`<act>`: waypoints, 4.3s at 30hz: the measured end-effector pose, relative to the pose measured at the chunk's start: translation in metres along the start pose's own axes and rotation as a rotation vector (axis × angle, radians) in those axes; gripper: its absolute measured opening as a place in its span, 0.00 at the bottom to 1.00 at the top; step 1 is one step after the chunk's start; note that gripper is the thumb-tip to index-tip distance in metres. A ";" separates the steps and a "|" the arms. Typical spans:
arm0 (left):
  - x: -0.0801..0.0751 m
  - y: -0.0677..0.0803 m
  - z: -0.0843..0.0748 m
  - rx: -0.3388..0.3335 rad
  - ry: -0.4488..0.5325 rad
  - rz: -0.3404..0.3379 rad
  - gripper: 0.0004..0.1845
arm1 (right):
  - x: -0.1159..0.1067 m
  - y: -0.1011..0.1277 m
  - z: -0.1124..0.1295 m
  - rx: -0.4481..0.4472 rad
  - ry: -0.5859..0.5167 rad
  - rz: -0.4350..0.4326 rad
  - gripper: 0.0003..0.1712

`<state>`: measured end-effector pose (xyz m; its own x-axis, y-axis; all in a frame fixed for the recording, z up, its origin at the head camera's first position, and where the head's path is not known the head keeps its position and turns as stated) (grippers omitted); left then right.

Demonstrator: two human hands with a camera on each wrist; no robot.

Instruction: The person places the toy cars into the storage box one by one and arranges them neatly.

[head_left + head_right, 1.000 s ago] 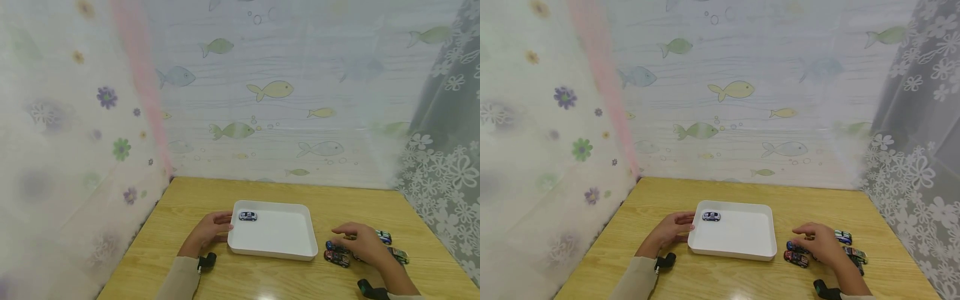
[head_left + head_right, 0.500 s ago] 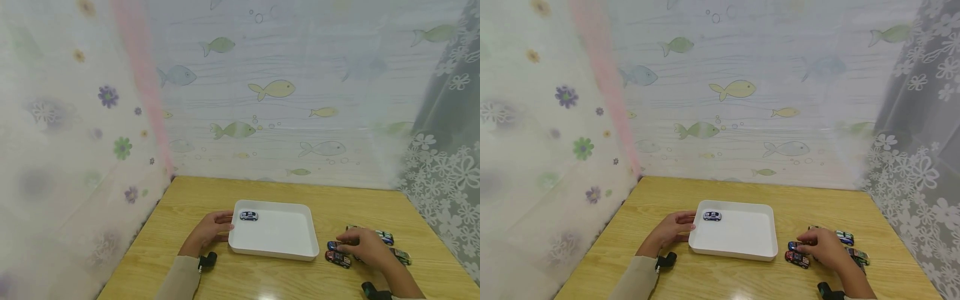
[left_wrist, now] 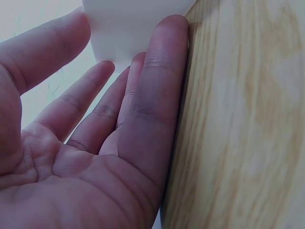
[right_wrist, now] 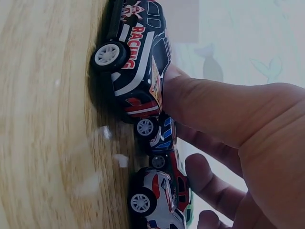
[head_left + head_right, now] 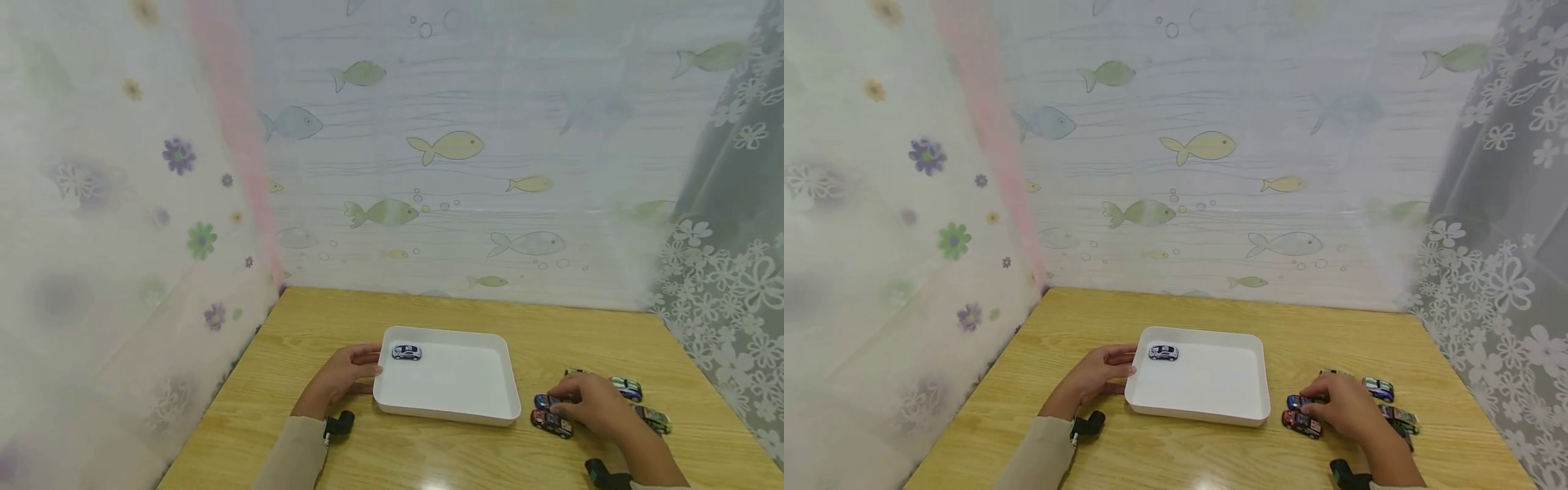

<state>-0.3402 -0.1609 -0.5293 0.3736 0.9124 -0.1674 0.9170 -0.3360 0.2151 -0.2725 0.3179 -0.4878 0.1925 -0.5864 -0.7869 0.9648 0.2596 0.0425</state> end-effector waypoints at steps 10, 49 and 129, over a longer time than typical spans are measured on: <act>-0.001 0.000 0.000 -0.004 -0.010 0.003 0.35 | 0.002 0.000 -0.003 0.013 -0.027 0.010 0.16; 0.000 -0.001 0.001 0.008 0.005 0.008 0.36 | -0.007 -0.002 0.014 -0.102 -0.032 -0.071 0.13; -0.009 -0.005 0.000 0.033 0.007 0.032 0.35 | 0.062 -0.095 0.131 -0.298 -0.186 -0.076 0.11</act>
<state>-0.3482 -0.1671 -0.5294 0.4022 0.9025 -0.1537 0.9086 -0.3728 0.1885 -0.3288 0.1569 -0.4597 0.1777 -0.7355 -0.6538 0.8882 0.4059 -0.2153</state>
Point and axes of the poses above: each hand's wrist, its own y-axis away from the middle knuckle, its own x-axis out of the palm, z = x × y, the point moved 3 cm from there along -y, towards the middle knuckle, and after that the axes turned 9 degrees about -y, right-handed, at the moved point
